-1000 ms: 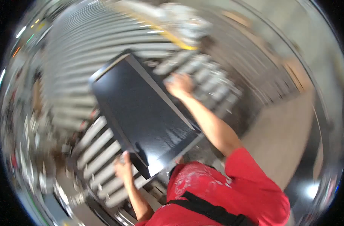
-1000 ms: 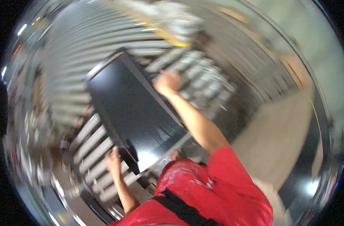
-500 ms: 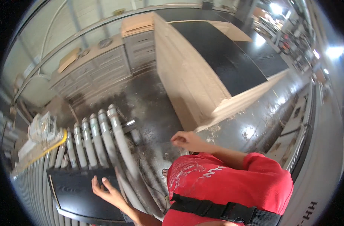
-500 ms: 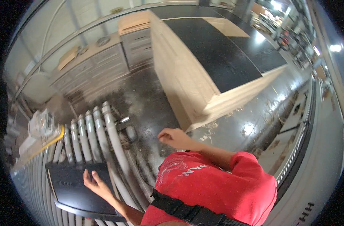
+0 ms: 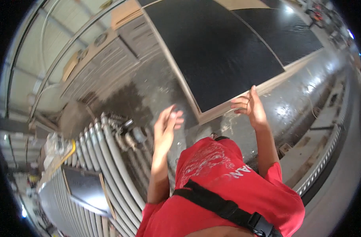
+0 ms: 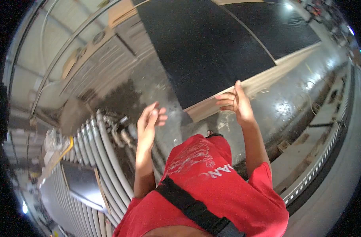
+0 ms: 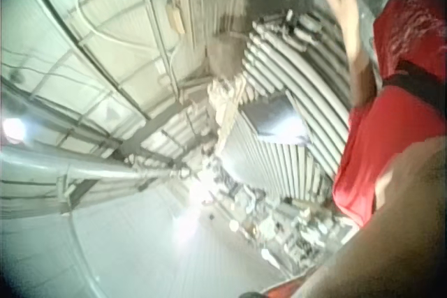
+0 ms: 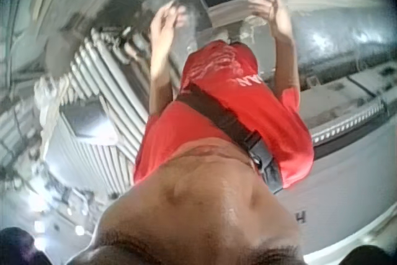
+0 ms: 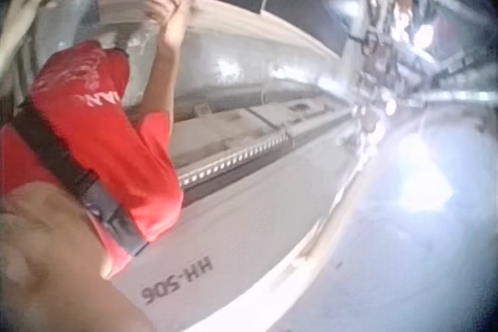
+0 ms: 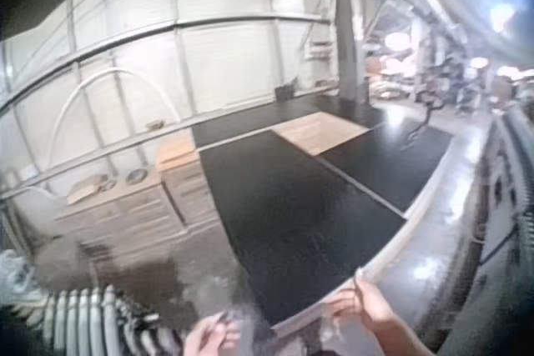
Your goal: The person picks up black rectangular panels from a stack and places them onto a roller conveyor.
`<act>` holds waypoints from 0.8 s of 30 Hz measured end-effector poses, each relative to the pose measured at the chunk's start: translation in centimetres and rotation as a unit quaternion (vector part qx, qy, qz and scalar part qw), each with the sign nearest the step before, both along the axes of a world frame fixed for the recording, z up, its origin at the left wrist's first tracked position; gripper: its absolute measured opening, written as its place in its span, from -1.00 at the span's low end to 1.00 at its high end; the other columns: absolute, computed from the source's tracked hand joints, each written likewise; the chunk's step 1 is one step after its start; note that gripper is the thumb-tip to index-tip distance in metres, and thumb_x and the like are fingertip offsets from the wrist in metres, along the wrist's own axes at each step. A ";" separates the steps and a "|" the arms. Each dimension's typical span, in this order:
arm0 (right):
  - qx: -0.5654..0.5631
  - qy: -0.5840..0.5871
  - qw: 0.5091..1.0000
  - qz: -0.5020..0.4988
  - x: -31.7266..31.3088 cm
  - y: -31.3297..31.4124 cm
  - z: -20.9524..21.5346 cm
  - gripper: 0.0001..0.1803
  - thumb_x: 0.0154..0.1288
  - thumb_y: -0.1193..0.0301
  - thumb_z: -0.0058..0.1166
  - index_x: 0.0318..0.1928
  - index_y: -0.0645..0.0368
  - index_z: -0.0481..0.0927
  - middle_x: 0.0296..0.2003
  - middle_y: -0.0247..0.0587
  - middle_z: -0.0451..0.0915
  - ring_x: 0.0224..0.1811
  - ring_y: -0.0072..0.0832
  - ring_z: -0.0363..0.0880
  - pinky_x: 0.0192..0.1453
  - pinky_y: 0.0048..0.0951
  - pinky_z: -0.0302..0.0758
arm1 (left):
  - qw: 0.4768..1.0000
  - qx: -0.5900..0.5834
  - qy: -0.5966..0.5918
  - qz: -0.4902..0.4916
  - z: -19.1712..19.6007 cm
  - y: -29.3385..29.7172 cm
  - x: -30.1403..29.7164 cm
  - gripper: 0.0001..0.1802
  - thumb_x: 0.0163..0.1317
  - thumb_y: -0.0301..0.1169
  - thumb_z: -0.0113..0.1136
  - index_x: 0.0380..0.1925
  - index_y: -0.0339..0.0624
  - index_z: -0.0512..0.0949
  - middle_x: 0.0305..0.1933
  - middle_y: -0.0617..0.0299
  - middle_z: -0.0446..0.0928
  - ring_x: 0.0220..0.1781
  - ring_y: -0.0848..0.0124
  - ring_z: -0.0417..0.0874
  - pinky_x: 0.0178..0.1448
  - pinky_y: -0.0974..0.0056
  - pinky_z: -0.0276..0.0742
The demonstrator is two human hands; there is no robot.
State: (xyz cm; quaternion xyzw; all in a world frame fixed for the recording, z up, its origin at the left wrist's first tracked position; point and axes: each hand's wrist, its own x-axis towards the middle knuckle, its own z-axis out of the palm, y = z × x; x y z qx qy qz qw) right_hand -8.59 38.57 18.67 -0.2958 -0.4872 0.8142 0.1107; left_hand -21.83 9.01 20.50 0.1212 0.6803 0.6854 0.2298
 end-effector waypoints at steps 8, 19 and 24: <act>0.005 -0.039 0.988 -0.149 -2.5 -2.0 0.4 -0.53 0.27 -0.01 0.25 -0.35 0.16 0.49 -0.59 -0.25 0.51 -0.61 -0.45 0.54 -0.56 -0.39 0.44 | 1.000 0.005 -0.017 0.020 2.0 3.5 -3.3 -0.58 0.51 -0.22 0.02 0.24 -0.22 0.42 0.07 0.13 0.59 -0.08 0.41 0.65 -0.10 0.32 0.61; 0.028 -0.158 0.952 -0.260 8.7 -9.2 2.1 -0.43 0.29 -0.13 0.09 0.00 0.11 0.49 -0.37 -0.38 0.55 -0.64 -0.60 0.32 -0.65 -0.50 0.11 | 0.987 0.102 -0.124 -0.030 0.5 3.7 -13.0 -0.31 0.46 -0.05 0.02 0.38 -0.33 0.17 0.23 -0.03 0.46 0.09 0.24 0.61 -0.15 0.17 0.72; -0.005 -0.145 0.932 -0.333 13.6 -12.4 4.7 -0.19 0.29 -0.04 0.09 0.41 0.15 0.25 0.31 -0.06 0.38 0.28 -0.20 0.38 0.30 -0.02 0.34 | 0.971 0.134 -0.185 -0.067 -2.7 5.4 -15.6 -0.22 0.38 -0.03 0.13 0.36 -0.41 0.18 0.21 0.01 0.43 0.11 0.26 0.57 -0.17 0.22 0.71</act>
